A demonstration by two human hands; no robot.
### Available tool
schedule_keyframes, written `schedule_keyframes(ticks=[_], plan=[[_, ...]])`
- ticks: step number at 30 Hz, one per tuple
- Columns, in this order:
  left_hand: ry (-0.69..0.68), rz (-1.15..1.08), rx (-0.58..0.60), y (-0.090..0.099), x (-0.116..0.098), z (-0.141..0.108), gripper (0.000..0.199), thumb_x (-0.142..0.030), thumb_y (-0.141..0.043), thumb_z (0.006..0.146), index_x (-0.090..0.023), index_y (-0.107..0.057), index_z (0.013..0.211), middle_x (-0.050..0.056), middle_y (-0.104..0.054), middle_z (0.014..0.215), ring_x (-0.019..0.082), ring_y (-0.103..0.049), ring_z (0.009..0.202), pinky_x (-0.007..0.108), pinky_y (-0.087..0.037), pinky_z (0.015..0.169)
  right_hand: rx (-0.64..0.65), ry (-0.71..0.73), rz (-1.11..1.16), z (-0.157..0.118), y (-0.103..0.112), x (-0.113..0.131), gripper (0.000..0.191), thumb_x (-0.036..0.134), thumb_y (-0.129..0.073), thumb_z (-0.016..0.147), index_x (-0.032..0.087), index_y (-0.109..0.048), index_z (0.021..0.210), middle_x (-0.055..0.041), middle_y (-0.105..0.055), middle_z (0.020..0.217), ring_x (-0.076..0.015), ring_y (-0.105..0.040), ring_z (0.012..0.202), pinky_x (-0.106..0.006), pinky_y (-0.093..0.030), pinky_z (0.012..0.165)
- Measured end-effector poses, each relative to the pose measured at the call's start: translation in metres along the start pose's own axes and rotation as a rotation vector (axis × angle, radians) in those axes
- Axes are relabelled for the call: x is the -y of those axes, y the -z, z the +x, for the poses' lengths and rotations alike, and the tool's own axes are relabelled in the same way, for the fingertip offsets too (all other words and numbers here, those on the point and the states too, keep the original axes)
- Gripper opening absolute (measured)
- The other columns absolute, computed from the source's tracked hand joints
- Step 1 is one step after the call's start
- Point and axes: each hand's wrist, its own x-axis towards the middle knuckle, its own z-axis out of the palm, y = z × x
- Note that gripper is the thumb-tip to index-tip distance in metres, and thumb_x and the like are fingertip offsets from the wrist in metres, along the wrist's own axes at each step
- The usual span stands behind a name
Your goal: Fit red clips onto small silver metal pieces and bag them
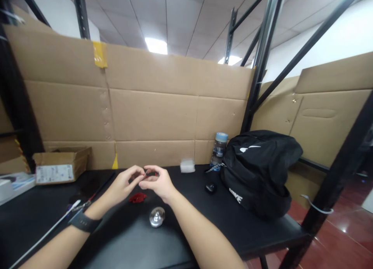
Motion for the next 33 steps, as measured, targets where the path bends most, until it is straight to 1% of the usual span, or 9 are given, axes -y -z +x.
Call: schedule_keyframes(ticks=[4, 7, 11, 14, 19, 23, 27, 31, 33], plan=[[0.032, -0.182, 0.028, -0.008, 0.004, 0.0, 0.016, -0.034, -0.053, 0.096, -0.02, -0.06, 0.1, 0.004, -0.07, 0.094, 0.019, -0.065, 0.086, 0.029, -0.049, 0.08, -0.068, -0.003, 0.019, 0.002, -0.003, -0.001, 0.075, 0.034, -0.095, 0.047, 0.021, -0.07, 0.116, -0.0072, -0.07, 0.11, -0.023, -0.071, 0.089, -0.041, -0.058, 0.085], [0.052, -0.255, -0.007, -0.014, 0.007, 0.001, 0.015, -0.034, -0.059, 0.092, -0.02, -0.057, 0.088, 0.003, -0.069, 0.085, 0.019, -0.065, 0.08, 0.027, -0.049, 0.075, -0.056, -0.036, -0.006, 0.004, -0.002, -0.007, 0.082, 0.038, -0.097, 0.045, 0.02, -0.069, 0.12, -0.008, -0.072, 0.106, -0.0265, -0.071, 0.092, -0.045, -0.057, 0.086], [0.111, -0.255, -0.007, -0.019, 0.015, 0.001, 0.019, -0.036, -0.063, 0.087, -0.019, -0.058, 0.08, 0.003, -0.069, 0.079, 0.019, -0.064, 0.076, 0.028, -0.048, 0.071, 0.007, -0.048, -0.097, 0.004, 0.005, -0.017, 0.065, 0.048, -0.093, 0.052, 0.022, -0.073, 0.109, -0.0052, -0.074, 0.094, -0.0291, -0.071, 0.092, -0.046, -0.057, 0.085], [0.143, -0.26, -0.007, -0.019, 0.021, 0.002, 0.018, -0.03, -0.072, 0.075, -0.019, -0.059, 0.073, 0.0, -0.065, 0.071, 0.017, -0.06, 0.069, 0.026, -0.046, 0.066, 0.017, -0.042, -0.175, 0.005, 0.009, -0.019, 0.067, 0.046, -0.094, 0.051, 0.025, -0.072, 0.11, -0.0055, -0.074, 0.103, -0.0304, -0.069, 0.103, -0.046, -0.055, 0.092], [0.16, -0.16, -0.019, -0.011, 0.021, 0.004, 0.004, -0.02, -0.066, 0.069, -0.017, -0.068, 0.072, 0.002, -0.068, 0.069, 0.017, -0.06, 0.069, 0.027, -0.045, 0.067, 0.087, 0.015, -0.27, 0.004, 0.008, -0.011, 0.051, 0.044, -0.088, 0.062, 0.02, -0.067, 0.102, -0.0048, -0.072, 0.092, -0.0216, -0.071, 0.085, -0.037, -0.056, 0.082], [0.154, -0.033, 0.037, -0.004, 0.018, 0.002, 0.012, -0.016, -0.062, 0.065, -0.018, -0.073, 0.071, 0.001, -0.07, 0.067, 0.017, -0.061, 0.065, 0.027, -0.046, 0.066, 0.169, 0.021, -0.411, 0.003, 0.013, -0.005, 0.041, 0.033, -0.083, 0.068, 0.018, -0.067, 0.103, -0.0041, -0.07, 0.09, -0.0164, -0.067, 0.076, -0.03, -0.054, 0.073], [0.152, 0.098, 0.097, 0.004, 0.011, 0.001, 0.014, -0.013, -0.062, 0.063, -0.018, -0.073, 0.07, 0.002, -0.071, 0.069, 0.017, -0.062, 0.066, 0.027, -0.046, 0.067, 0.29, -0.024, -0.549, 0.003, 0.025, 0.007, 0.045, 0.021, -0.084, 0.059, 0.018, -0.068, 0.101, 0.0, -0.068, 0.08, -0.0127, -0.061, 0.067, -0.024, -0.049, 0.063], [0.121, 0.132, 0.116, 0.012, 0.012, 0.0, 0.015, -0.015, -0.063, 0.066, -0.018, -0.075, 0.075, 0.002, -0.072, 0.073, 0.016, -0.064, 0.068, 0.025, -0.046, 0.068, 0.311, -0.033, -0.733, 0.001, 0.04, 0.027, 0.042, 0.022, -0.08, 0.061, 0.018, -0.068, 0.101, 0.0025, -0.064, 0.071, -0.0113, -0.057, 0.06, -0.022, -0.044, 0.057], [0.126, 0.133, 0.155, 0.015, 0.018, -0.001, 0.017, -0.016, -0.063, 0.068, -0.018, -0.077, 0.078, 0.003, -0.074, 0.074, 0.016, -0.064, 0.068, 0.025, -0.047, 0.067, 0.351, -0.026, -0.903, -0.002, 0.046, 0.037, 0.042, 0.027, -0.085, 0.055, 0.019, -0.072, 0.094, -0.0012, -0.067, 0.085, -0.0119, -0.058, 0.063, -0.022, -0.043, 0.056]])
